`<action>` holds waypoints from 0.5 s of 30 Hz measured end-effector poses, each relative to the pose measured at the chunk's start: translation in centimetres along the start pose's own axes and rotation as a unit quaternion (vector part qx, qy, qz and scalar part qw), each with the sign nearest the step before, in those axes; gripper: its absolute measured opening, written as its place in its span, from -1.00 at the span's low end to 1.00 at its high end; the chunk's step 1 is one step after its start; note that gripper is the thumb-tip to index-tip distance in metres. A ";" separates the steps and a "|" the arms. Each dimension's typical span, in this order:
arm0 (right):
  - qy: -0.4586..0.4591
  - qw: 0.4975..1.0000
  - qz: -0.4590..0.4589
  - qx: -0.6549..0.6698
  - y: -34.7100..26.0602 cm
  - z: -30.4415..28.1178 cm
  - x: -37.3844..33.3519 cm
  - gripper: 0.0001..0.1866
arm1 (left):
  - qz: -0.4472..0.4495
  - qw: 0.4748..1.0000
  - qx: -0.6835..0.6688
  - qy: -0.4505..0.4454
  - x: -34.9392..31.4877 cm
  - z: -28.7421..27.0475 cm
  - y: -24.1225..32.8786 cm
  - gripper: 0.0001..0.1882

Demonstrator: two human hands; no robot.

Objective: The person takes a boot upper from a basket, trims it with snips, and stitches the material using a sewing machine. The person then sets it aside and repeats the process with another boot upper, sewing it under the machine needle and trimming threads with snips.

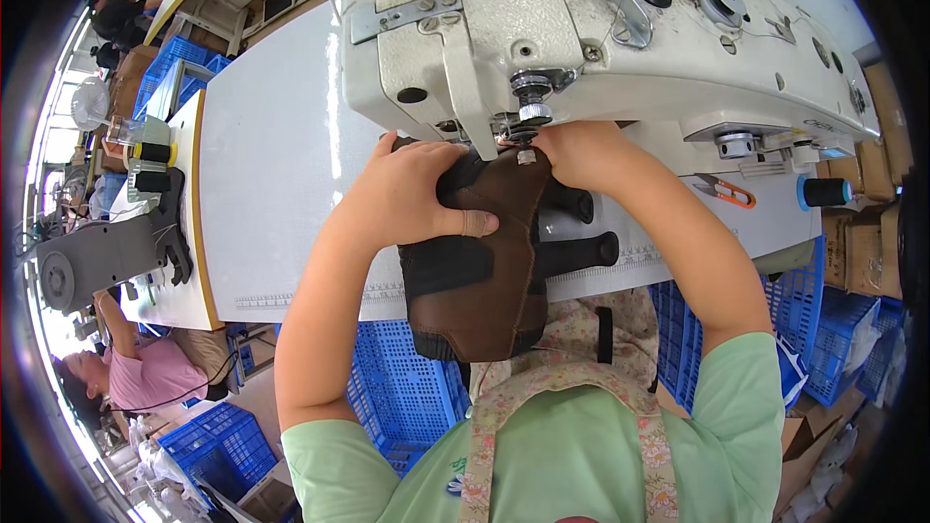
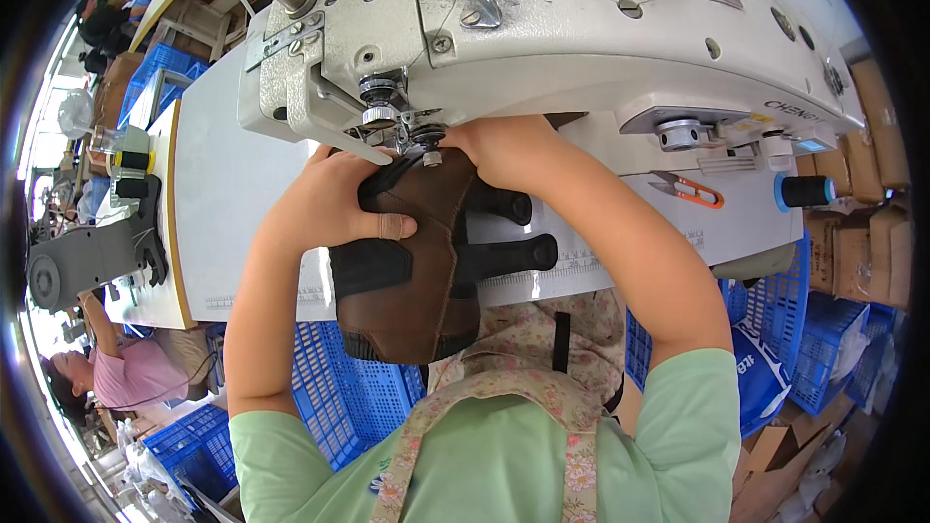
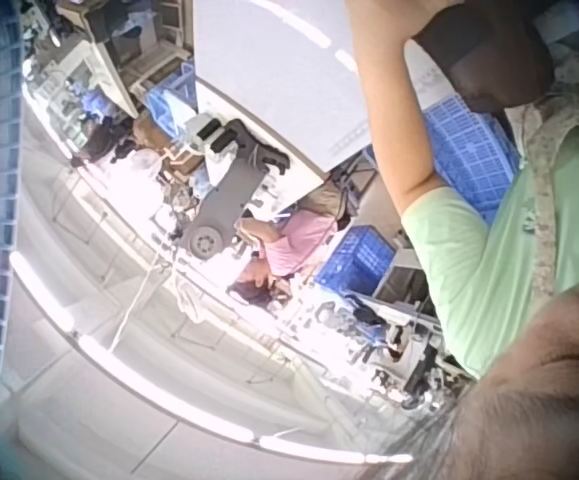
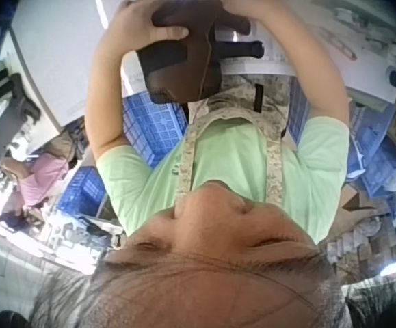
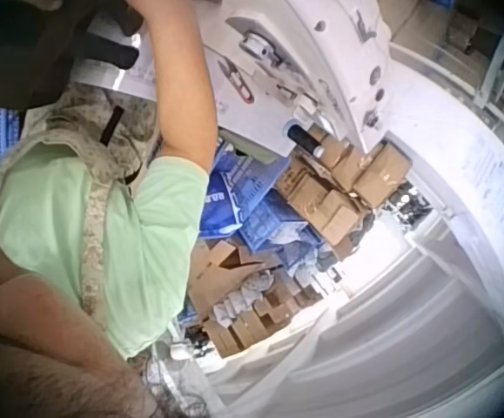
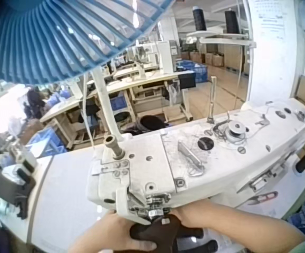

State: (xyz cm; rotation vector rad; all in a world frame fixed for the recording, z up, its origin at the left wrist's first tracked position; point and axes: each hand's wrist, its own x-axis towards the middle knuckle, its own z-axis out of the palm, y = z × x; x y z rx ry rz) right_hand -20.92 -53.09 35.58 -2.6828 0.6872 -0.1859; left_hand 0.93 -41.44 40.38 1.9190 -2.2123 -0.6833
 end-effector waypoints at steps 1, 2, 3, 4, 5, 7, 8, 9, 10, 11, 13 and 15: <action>-0.013 1.000 0.001 -0.008 0.0 0.0 0.1 -0.72 | 0.005 1.000 0.003 0.005 0.0 0.1 0.1 -0.05; -0.023 1.000 0.006 -0.015 -0.1 0.0 0.1 -0.72 | 0.010 1.000 0.007 0.011 0.0 0.0 0.1 -0.05; -0.023 1.000 0.002 -0.018 -0.2 -0.1 0.2 -0.72 | 0.011 1.000 0.008 0.013 0.0 0.0 0.1 -0.05; -0.019 0.999 0.015 -0.021 -0.4 -0.1 0.1 -0.71 | 0.007 1.000 0.002 0.014 -0.1 0.0 0.1 -0.05; -0.023 0.999 0.030 -0.029 -0.6 -0.1 0.0 -0.70 | 0.003 1.000 -0.010 0.015 -0.1 0.0 0.2 -0.06; -0.023 0.999 0.030 -0.030 -0.7 -0.3 0.0 -0.69 | 0.005 1.000 0.000 0.017 -0.2 -0.1 0.2 -0.06; -0.031 0.998 0.034 -0.036 -0.7 -0.4 0.1 -0.69 | 0.007 1.000 0.003 0.017 -0.2 -0.2 0.2 -0.07; -0.030 0.998 0.032 -0.037 -0.8 -0.5 0.1 -0.69 | 0.007 1.000 0.004 0.019 -0.2 -0.2 0.1 -0.07; -0.029 0.998 0.022 -0.047 -0.8 -0.5 0.2 -0.68 | 0.009 1.000 0.003 0.019 -0.2 -0.1 0.1 -0.07; -0.037 0.997 0.021 -0.061 -0.8 -0.5 0.2 -0.67 | 0.014 1.000 -0.003 0.020 -0.2 -0.1 0.1 -0.07; -0.035 0.998 0.022 -0.051 -0.9 -0.6 0.1 -0.65 | 0.014 1.000 0.003 0.020 -0.1 0.0 0.0 -0.07; -0.040 0.998 0.031 -0.046 -0.9 -0.7 0.1 -0.63 | 0.018 1.000 0.006 0.023 -0.1 0.1 0.0 -0.07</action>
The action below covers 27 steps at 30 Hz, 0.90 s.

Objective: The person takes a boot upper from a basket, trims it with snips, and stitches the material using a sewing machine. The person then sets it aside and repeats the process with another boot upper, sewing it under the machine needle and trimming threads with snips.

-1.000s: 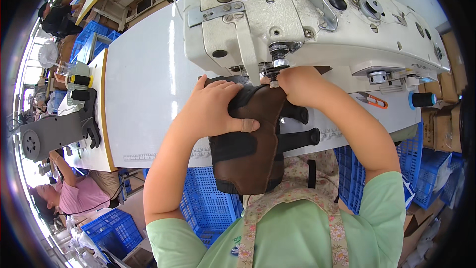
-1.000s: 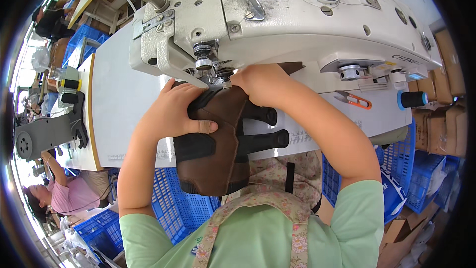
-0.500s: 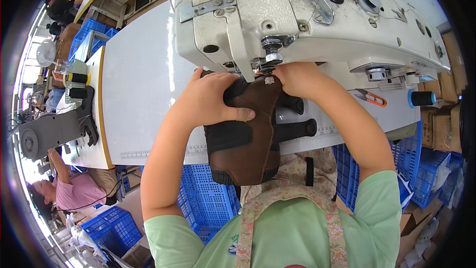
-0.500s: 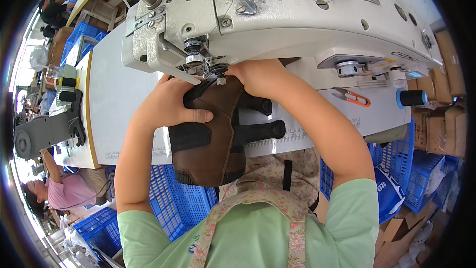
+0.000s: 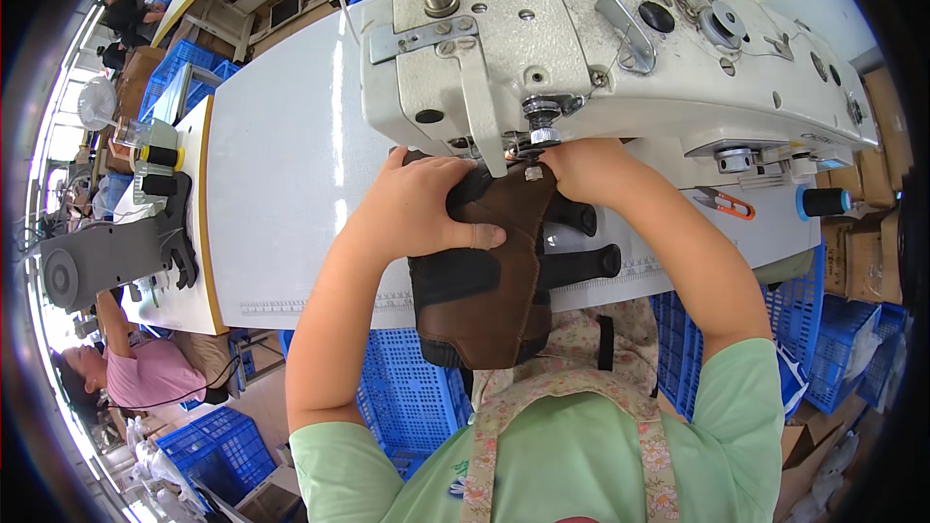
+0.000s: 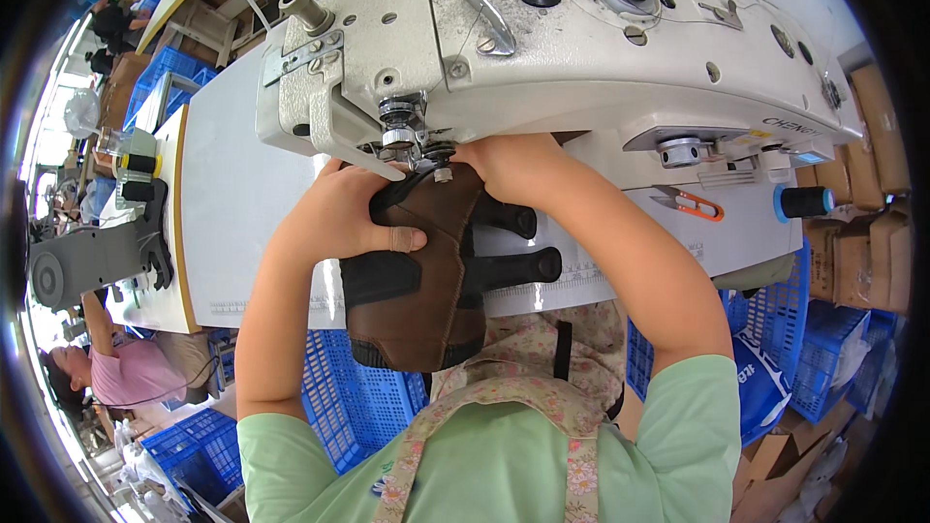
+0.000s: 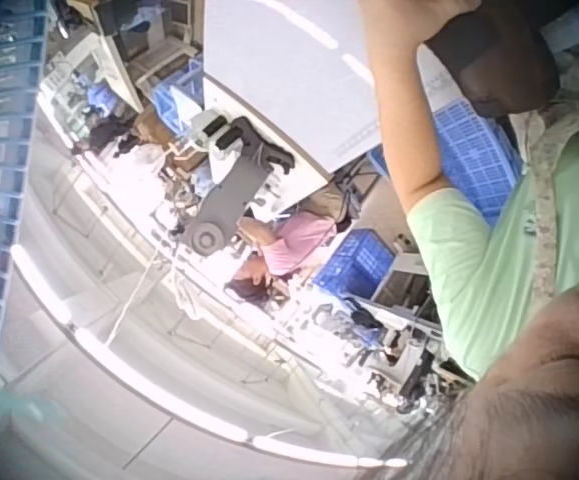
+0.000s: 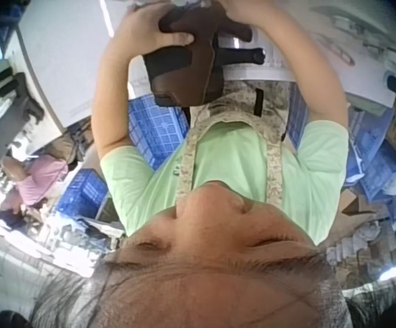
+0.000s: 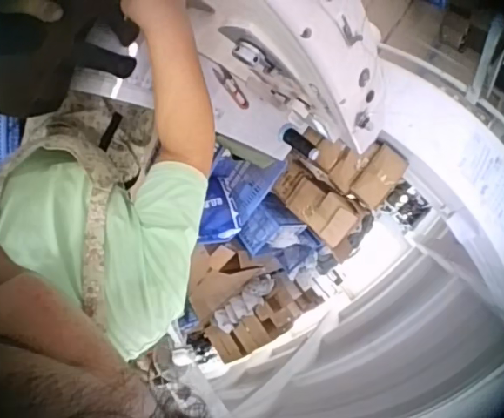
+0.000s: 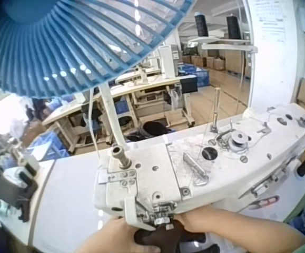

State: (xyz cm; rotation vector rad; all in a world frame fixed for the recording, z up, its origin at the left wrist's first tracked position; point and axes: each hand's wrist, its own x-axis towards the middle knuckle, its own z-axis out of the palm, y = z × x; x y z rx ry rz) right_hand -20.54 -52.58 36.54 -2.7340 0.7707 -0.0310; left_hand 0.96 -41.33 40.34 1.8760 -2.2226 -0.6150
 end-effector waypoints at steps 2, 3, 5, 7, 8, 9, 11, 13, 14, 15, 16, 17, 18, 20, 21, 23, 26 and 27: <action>0.005 1.000 0.000 -0.003 0.0 -0.1 0.0 -0.61 | 0.001 1.000 -0.003 0.003 -0.1 0.1 0.1 -0.07; 0.029 0.999 -0.014 0.002 0.0 -0.1 0.0 -0.61 | 0.002 1.000 -0.003 0.004 -0.1 0.1 0.1 -0.07; -0.055 0.998 0.026 0.035 0.2 -0.2 0.0 -0.59 | -0.001 1.000 -0.006 -0.005 -0.1 0.1 0.2 -0.06; -0.034 0.998 0.022 0.047 0.2 -0.1 -0.1 -0.59 | -0.009 1.000 -0.007 -0.007 -0.1 0.1 0.3 -0.06; -0.012 0.998 0.017 0.058 0.1 0.0 -0.1 -0.59 | -0.012 1.000 -0.011 -0.005 -0.1 0.1 0.3 -0.06; -0.011 0.998 0.016 0.058 0.0 0.1 -0.1 -0.59 | -0.012 1.000 -0.010 -0.003 -0.1 0.1 0.3 -0.06; 0.037 0.999 0.005 0.030 -0.1 0.3 -0.1 -0.60 | -0.024 0.999 -0.025 -0.014 -0.1 0.1 0.4 -0.05; 0.046 0.999 -0.006 0.024 0.0 0.3 -0.1 -0.60 | -0.025 0.999 -0.024 -0.011 -0.1 0.0 0.4 -0.05; 0.030 0.999 0.003 0.011 0.0 0.2 -0.1 -0.60 | -0.027 0.999 -0.026 -0.008 -0.1 0.0 0.4 -0.05; 0.038 0.999 -0.003 0.013 0.0 0.2 -0.1 -0.60 | -0.025 0.999 -0.025 -0.007 -0.1 0.0 0.4 -0.05; 0.015 1.000 0.004 0.012 0.1 0.1 -0.1 -0.59 | -0.023 0.999 -0.021 -0.009 -0.1 0.0 0.4 -0.05; -0.007 1.000 0.012 0.011 0.1 0.0 -0.1 -0.58 | -0.018 1.000 -0.020 -0.011 -0.1 0.0 0.3 -0.06; -0.004 1.000 0.013 0.009 0.1 0.0 -0.1 -0.58 | -0.017 1.000 -0.016 -0.010 -0.1 0.0 0.2 -0.06; -0.015 1.000 0.025 0.012 -0.1 0.0 0.0 -0.57 | -0.014 1.000 -0.011 -0.024 0.0 0.1 0.0 -0.07; -0.011 1.000 0.027 0.008 -0.1 -0.1 0.0 -0.57 | -0.016 0.999 -0.010 -0.029 0.0 0.2 0.0 -0.07; -0.038 0.998 0.044 0.023 -0.3 -0.3 0.1 -0.56 | -0.030 0.999 -0.014 -0.026 -0.1 0.2 0.1 -0.07; -0.052 0.998 0.037 -0.009 -0.8 -0.5 0.0 -0.59 | -0.038 0.998 -0.015 -0.047 -0.4 -0.3 0.3 -0.08; -0.047 0.999 0.001 -0.025 -1.0 -0.5 -0.4 -0.61 | -0.032 0.999 -0.017 -0.036 -0.9 -0.4 0.5 -0.08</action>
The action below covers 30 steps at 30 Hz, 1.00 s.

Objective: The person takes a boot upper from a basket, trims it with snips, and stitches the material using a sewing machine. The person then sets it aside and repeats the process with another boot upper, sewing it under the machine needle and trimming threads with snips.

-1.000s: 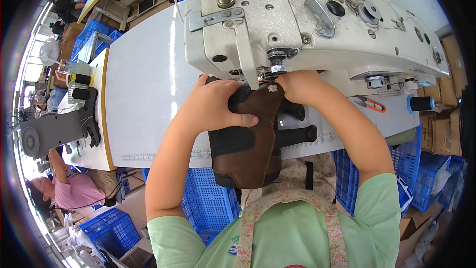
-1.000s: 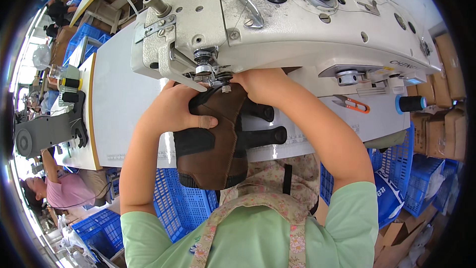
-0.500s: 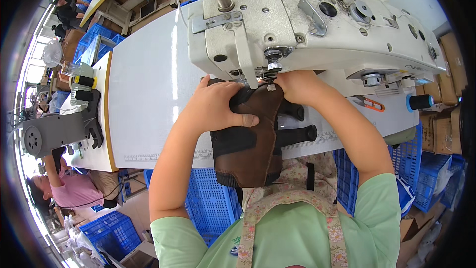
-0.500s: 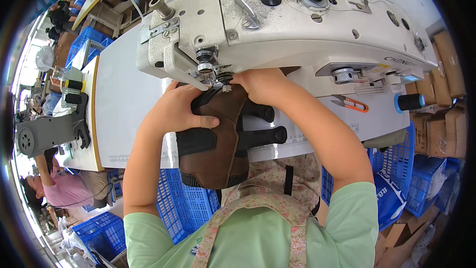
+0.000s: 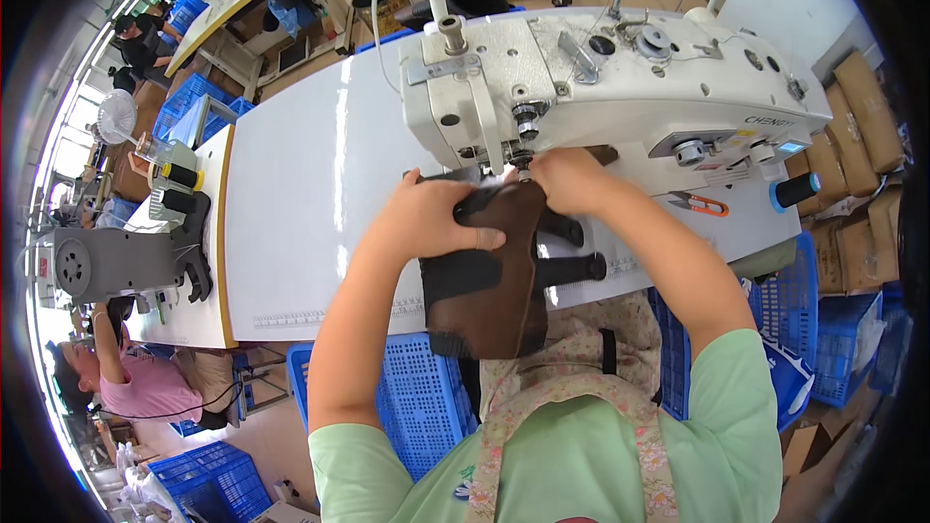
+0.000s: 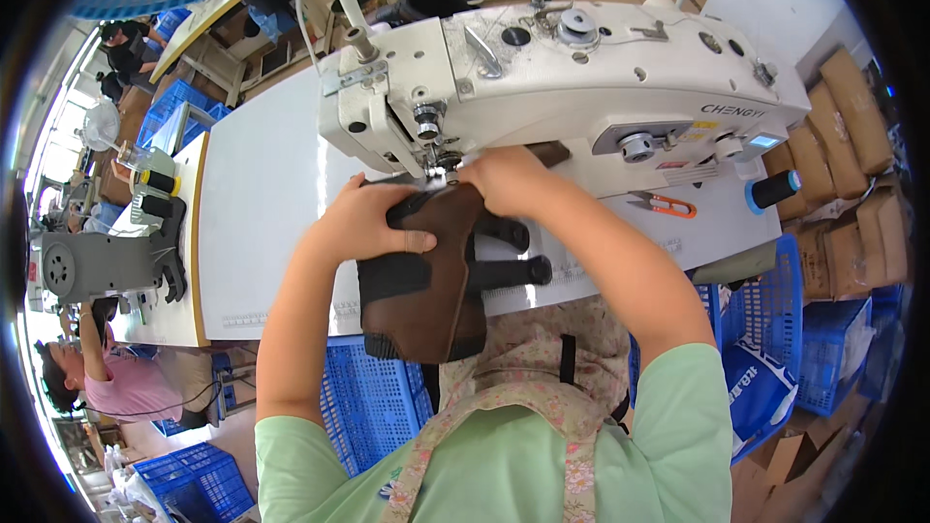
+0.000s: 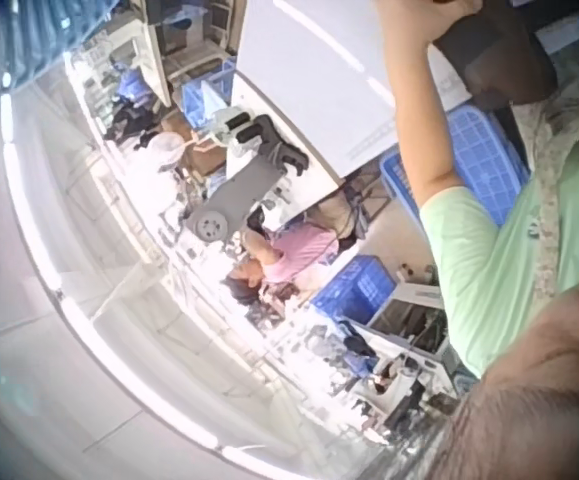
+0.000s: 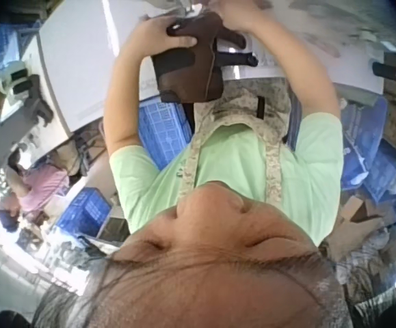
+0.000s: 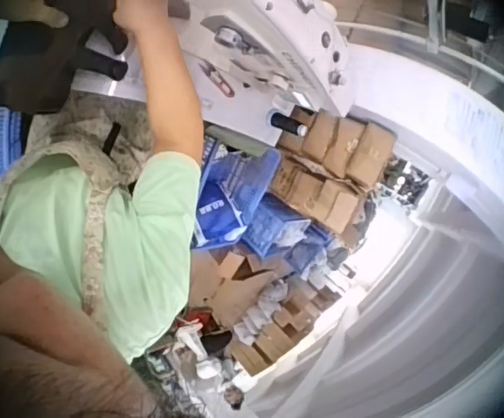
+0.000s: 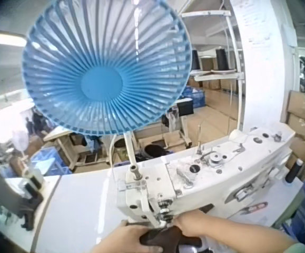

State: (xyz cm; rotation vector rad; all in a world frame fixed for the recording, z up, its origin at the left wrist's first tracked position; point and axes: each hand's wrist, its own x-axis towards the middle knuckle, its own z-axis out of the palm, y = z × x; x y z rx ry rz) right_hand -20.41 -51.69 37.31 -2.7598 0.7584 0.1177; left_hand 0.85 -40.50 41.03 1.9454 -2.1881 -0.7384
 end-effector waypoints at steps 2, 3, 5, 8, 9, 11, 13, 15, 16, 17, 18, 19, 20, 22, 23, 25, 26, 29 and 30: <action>0.000 0.999 -0.024 0.024 -1.1 0.7 -1.3 -0.54 | 0.024 0.999 0.025 -0.005 -1.8 0.3 0.5 -0.10; -0.008 0.999 -0.032 0.041 -1.7 1.3 -2.2 -0.51 | 0.034 0.999 0.032 0.012 -3.1 0.9 0.9 -0.12; 0.043 0.997 -0.047 0.051 -3.2 2.7 -4.0 -0.53 | 0.063 0.992 0.085 0.066 -5.1 2.1 1.5 -0.17; 0.122 0.988 -0.041 0.089 -4.7 4.3 -5.9 -0.54 | 0.052 0.971 0.122 0.201 -7.6 3.7 1.7 -0.26; 0.106 0.990 -0.036 0.087 -5.3 4.7 -6.4 -0.54 | 0.043 0.975 0.111 0.186 -8.3 4.2 1.8 -0.26; 0.245 0.965 -0.071 0.063 -6.4 5.1 -7.3 -0.63 | -0.089 0.914 -0.056 0.391 -9.2 5.4 2.2 -0.28; 0.228 0.969 -0.071 0.067 -7.5 5.4 -8.1 -0.61 | -0.168 0.901 -0.217 0.335 -10.4 5.5 2.0 -0.28; 0.318 0.943 -0.089 0.038 -8.6 5.6 -8.5 -0.60 | -0.206 0.823 -0.455 0.270 -11.5 5.6 1.8 -0.34; 0.314 0.945 -0.091 0.026 -8.9 5.7 -8.8 -0.56 | -0.199 0.810 -0.482 0.269 -12.2 5.8 1.8 -0.38; 0.318 0.943 -0.094 0.025 -9.2 5.7 -9.1 -0.56 | -0.183 0.812 -0.484 0.272 -12.8 6.0 1.8 -0.38; 0.335 0.937 -0.097 0.003 -9.5 5.7 -9.3 -0.54 | -0.172 0.800 -0.508 0.269 -13.4 6.2 1.8 -0.40; 0.352 0.931 -0.101 -0.015 -9.8 5.6 -9.6 -0.52 | -0.157 0.787 -0.533 0.268 -14.0 6.4 1.8 -0.42; 0.355 0.929 -0.107 -0.016 -10.0 5.5 -9.9 -0.52 | -0.164 0.787 -0.528 0.273 -14.6 6.6 1.9 -0.42; 0.316 0.941 -0.122 0.002 -10.2 5.1 -10.7 -0.48 | -0.180 0.777 -0.533 0.282 -15.4 7.1 2.0 -0.48; 0.320 0.939 -0.127 0.001 -10.3 4.9 -11.0 -0.48 | -0.163 0.778 -0.532 0.291 -16.0 7.1 2.0 -0.48; 0.296 0.940 -0.167 0.023 -10.4 4.4 -11.6 -0.41 | -0.160 0.769 -0.535 0.310 -17.3 7.2 2.1 -0.49; 0.274 0.944 -0.166 0.072 -10.3 4.3 -12.0 -0.30 | -0.146 0.768 -0.532 0.324 -18.1 7.0 2.0 -0.49; 0.303 0.938 -0.134 0.101 -9.0 4.0 -12.1 -0.24 | -0.196 0.720 -0.549 0.378 -21.3 5.7 0.9 -0.50; 0.300 0.941 -0.114 0.108 -8.1 4.1 -12.0 -0.31 | -0.199 0.698 -0.556 0.405 -22.4 5.1 0.2 -0.51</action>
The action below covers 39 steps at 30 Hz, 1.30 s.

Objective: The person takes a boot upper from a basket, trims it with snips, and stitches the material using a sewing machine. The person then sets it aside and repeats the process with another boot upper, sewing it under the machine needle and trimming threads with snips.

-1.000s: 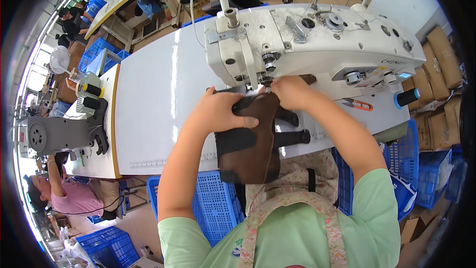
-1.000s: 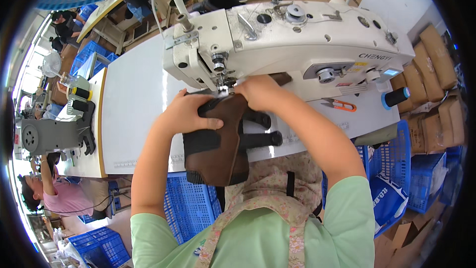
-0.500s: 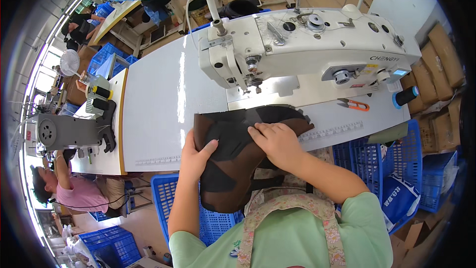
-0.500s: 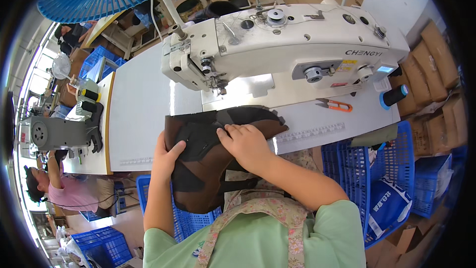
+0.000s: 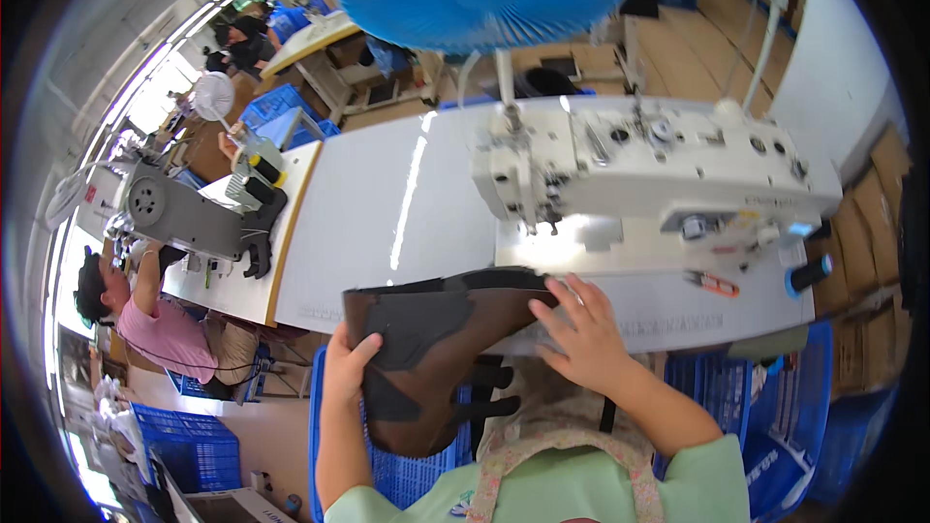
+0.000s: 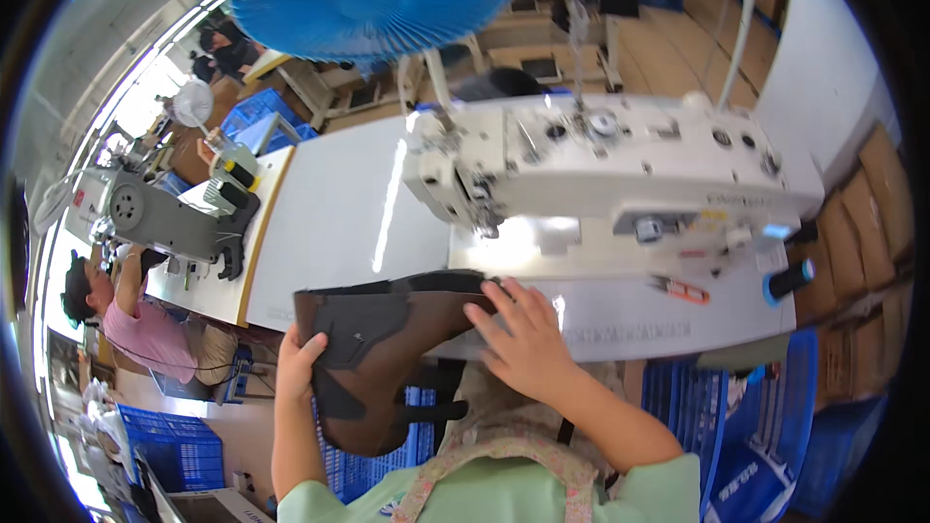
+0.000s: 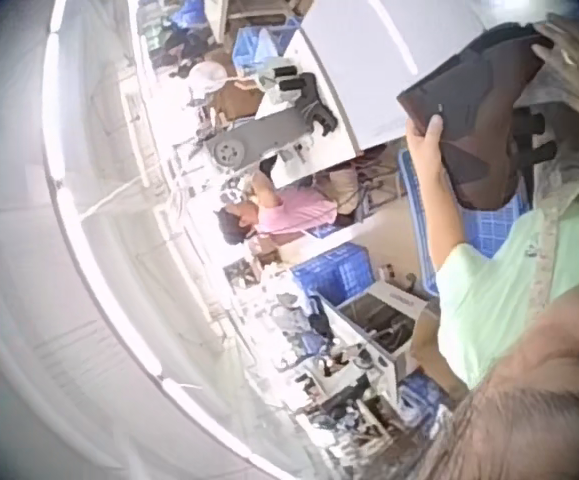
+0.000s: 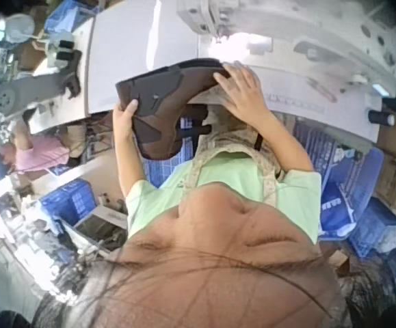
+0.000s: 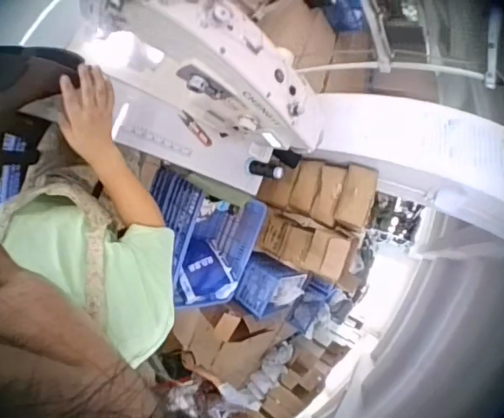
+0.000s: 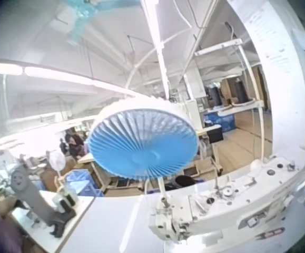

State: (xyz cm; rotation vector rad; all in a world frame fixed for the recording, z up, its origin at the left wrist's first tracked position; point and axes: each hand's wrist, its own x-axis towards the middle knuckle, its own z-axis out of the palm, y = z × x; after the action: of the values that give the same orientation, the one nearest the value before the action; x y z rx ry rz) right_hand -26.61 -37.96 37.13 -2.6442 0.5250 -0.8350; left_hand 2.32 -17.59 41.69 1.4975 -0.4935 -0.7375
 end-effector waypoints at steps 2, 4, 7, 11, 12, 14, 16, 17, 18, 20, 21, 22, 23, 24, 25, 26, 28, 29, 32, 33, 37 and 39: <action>0.014 0.998 0.031 -0.045 2.6 -0.2 -0.2 -0.39 | 0.009 0.998 -0.043 0.048 0.9 -3.0 1.1 -0.54; 0.000 0.994 0.077 -0.073 5.3 -0.3 -1.1 -0.45 | 0.025 0.994 -0.065 0.085 2.6 -5.8 2.2 -0.57; 0.003 0.990 0.113 -0.089 7.9 0.6 -2.6 -0.45 | 0.030 0.981 -0.161 0.099 7.1 -8.7 2.7 -0.56; -0.006 0.989 0.122 -0.089 9.1 1.9 -3.1 -0.48 | 0.052 0.960 -0.258 0.094 16.3 -8.7 2.4 -0.55; -0.012 0.988 0.122 -0.090 9.1 2.0 -3.1 -0.51 | 0.038 0.952 -0.293 0.077 19.1 -8.1 2.3 -0.55; -0.016 0.987 0.125 -0.098 9.1 1.9 -2.6 -0.54 | 0.012 0.941 -0.329 0.070 25.1 -6.4 2.0 -0.55; -0.023 0.988 0.130 -0.077 8.8 1.6 -2.0 -0.59 | 0.037 0.943 -0.328 0.035 30.9 -4.2 1.6 -0.54; -0.025 0.987 0.134 -0.079 8.6 1.5 -1.7 -0.59 | 0.015 0.936 -0.351 0.029 33.8 -3.0 1.5 -0.53; -0.035 0.985 0.143 -0.087 8.4 1.3 -1.5 -0.59 | 0.012 0.926 -0.377 0.010 36.6 -1.8 1.4 -0.52; -0.046 0.982 0.155 -0.102 8.0 1.1 -1.2 -0.59 | 0.016 0.918 -0.397 0.018 41.4 1.0 0.7 -0.50; -0.052 0.980 0.158 -0.112 7.8 1.0 -1.1 -0.60 | 0.035 0.921 -0.387 -0.007 43.8 2.6 0.3 -0.50; -0.058 0.978 0.160 -0.122 7.7 1.0 -1.0 -0.60 | 0.092 0.914 -0.393 -0.046 46.2 4.2 0.1 -0.49; -0.057 0.977 0.163 -0.128 7.6 0.9 -0.9 -0.60 | -0.009 0.895 -0.445 0.004 48.4 5.7 -0.1 -0.49; -0.061 0.977 0.171 -0.111 7.5 0.9 -0.9 -0.60 | 0.003 0.888 -0.459 -0.012 50.5 7.4 -0.2 -0.49; -0.065 0.977 0.178 -0.093 7.5 0.9 -0.9 -0.60 | 0.012 0.879 -0.476 -0.022 52.4 9.1 -0.3 -0.49; -0.065 0.977 0.179 -0.100 7.5 1.0 -0.8 -0.60 | -0.006 0.876 -0.482 0.005 54.2 10.7 -0.1 -0.50; -0.066 0.978 0.169 -0.106 7.6 1.1 -0.7 -0.58 | -0.028 0.868 -0.495 0.026 56.5 13.4 -0.4 -0.50; -0.066 0.976 0.170 -0.116 7.6 1.1 -0.8 -0.58 | -0.020 0.873 -0.488 0.021 57.5 14.7 -0.6 -0.46; -0.048 0.979 0.166 -0.109 7.5 1.3 -0.6 -0.61 | -0.012 0.925 -0.365 0.106 59.7 18.1 -1.2 -0.36; -0.046 0.978 0.168 -0.112 7.3 1.4 -0.6 -0.61 | -0.012 0.951 -0.235 0.201 60.2 18.7 -1.6 -0.30; -0.056 0.978 0.172 -0.107 7.0 1.1 -0.2 -0.61 | 0.252 0.790 0.477 0.293 58.9 21.1 -5.4 -0.23; -0.049 0.977 0.172 -0.112 6.8 1.1 0.0 -0.61 | 0.063 0.829 0.552 -0.062 59.0 21.2 -4.9 -0.40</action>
State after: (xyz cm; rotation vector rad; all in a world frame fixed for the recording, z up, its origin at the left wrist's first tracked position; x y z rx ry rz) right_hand -27.62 -43.73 33.51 -2.6581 1.0676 -0.5643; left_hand 27.75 -73.67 29.08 2.4526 -1.2437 -0.4206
